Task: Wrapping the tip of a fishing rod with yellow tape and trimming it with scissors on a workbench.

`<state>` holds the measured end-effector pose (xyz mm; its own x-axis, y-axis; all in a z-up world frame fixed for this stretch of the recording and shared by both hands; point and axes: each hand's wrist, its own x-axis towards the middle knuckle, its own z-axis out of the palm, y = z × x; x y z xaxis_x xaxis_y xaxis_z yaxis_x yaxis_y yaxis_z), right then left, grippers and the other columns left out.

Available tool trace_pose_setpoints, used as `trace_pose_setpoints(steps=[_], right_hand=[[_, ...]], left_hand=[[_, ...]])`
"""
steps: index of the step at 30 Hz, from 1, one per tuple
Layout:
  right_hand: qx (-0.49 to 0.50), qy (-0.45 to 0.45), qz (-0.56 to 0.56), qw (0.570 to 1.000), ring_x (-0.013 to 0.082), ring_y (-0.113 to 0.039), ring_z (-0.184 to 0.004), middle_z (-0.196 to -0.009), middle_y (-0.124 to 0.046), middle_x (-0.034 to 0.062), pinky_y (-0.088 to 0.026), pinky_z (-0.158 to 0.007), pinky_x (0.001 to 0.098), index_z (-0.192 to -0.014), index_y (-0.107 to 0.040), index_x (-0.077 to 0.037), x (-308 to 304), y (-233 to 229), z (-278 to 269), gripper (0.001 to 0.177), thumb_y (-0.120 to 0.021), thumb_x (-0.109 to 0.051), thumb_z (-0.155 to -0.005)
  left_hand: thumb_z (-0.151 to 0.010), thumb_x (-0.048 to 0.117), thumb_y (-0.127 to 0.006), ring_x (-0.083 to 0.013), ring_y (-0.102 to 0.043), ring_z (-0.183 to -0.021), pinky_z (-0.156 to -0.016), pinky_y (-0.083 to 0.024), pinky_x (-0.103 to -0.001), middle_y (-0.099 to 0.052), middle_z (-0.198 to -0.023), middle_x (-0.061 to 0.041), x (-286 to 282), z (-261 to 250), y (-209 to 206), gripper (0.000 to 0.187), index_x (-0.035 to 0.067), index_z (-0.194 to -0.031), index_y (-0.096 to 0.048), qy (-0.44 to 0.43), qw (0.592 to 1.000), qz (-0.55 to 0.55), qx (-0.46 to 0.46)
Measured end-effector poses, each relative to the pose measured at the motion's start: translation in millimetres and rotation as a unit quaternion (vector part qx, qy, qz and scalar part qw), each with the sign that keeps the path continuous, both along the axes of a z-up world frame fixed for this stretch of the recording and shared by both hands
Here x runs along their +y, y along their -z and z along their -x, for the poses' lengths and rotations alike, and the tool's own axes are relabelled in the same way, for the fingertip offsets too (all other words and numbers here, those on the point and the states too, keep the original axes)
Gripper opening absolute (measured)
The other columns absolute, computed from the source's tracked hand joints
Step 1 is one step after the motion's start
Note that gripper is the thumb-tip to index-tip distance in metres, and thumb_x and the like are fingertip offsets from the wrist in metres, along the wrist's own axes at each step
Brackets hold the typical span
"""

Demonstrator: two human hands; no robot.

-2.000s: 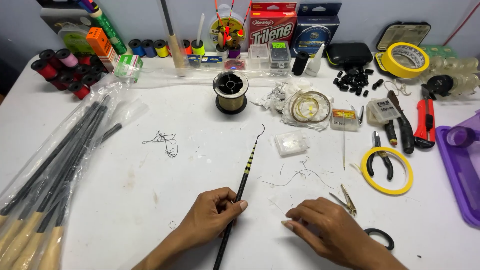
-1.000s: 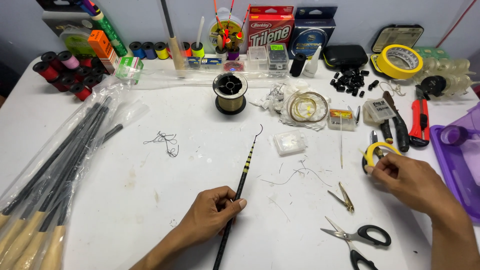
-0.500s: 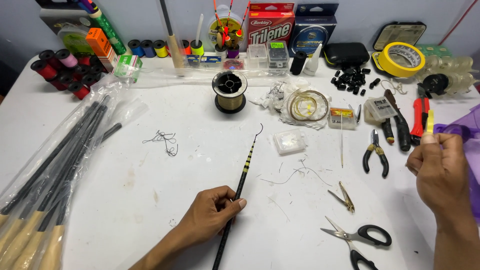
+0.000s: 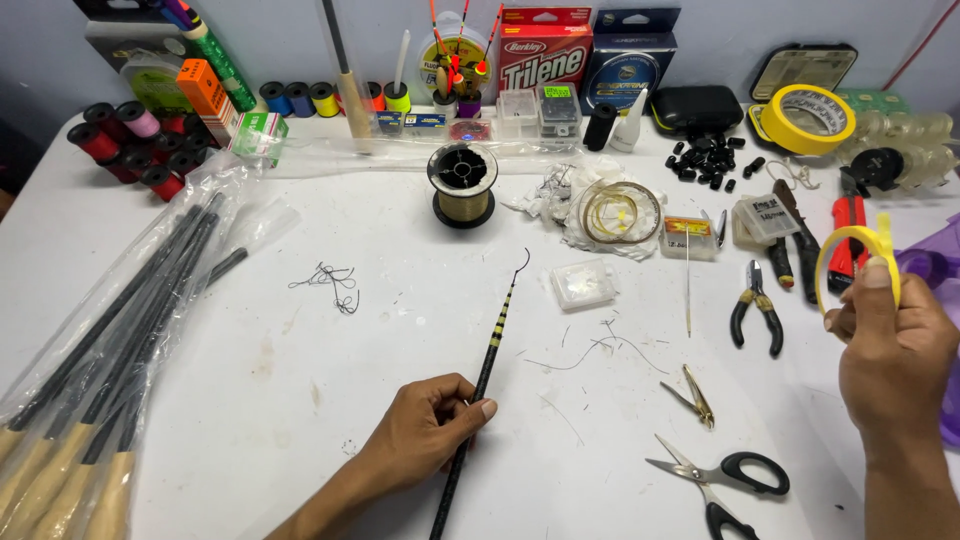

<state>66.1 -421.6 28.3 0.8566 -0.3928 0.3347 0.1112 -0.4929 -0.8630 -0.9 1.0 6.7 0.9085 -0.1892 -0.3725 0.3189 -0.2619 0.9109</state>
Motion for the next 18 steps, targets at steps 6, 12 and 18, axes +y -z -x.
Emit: trace_pose_setpoints(steps=[6, 12, 18], right_hand=[[-0.032, -0.018, -0.026, 0.999, 0.0194, -0.051, -0.077, -0.092, -0.045, 0.0101, -0.05, -0.081, 0.0327, -0.118, -0.032, -0.01, 17.0, -1.0, 0.7, 0.024, -0.052, -0.016, -0.129], [-0.048, -0.045, -0.06, 0.996, 0.0159, -0.046, -0.081, -0.097, -0.035, 0.0037, -0.05, -0.08, 0.0299, -0.117, -0.026, -0.013, 45.2, -0.8, 6.9, 0.029, -0.055, -0.012, -0.121], [-0.037, -0.074, -0.087, 0.993, 0.0152, -0.038, -0.076, -0.086, -0.027, 0.0021, -0.045, -0.078, 0.0314, -0.113, -0.023, -0.014, 62.1, 1.4, 11.4, 0.029, -0.05, -0.004, -0.117]], left_hand=[[-0.095, 0.027, -0.076, -0.0148, -0.046, -0.046, -0.042, -0.045, -0.029, -0.051, -0.055, -0.004, -1.5, -0.5, 0.5, 0.03, 0.004, -0.079, -0.063, -0.014, 0.999, 0.021, 0.022], [-0.094, 0.024, -0.076, -0.0161, -0.05, -0.047, -0.041, -0.045, -0.029, -0.062, -0.058, -0.009, -2.1, -1.2, -4.3, 0.029, 0.003, -0.078, -0.064, -0.027, 0.998, 0.04, 0.035], [-0.094, 0.024, -0.077, -0.0162, -0.049, -0.045, -0.043, -0.042, -0.029, -0.064, -0.059, -0.009, -0.1, -3.8, -5.4, 0.028, 0.004, -0.08, -0.063, -0.032, 0.997, 0.024, 0.07]])
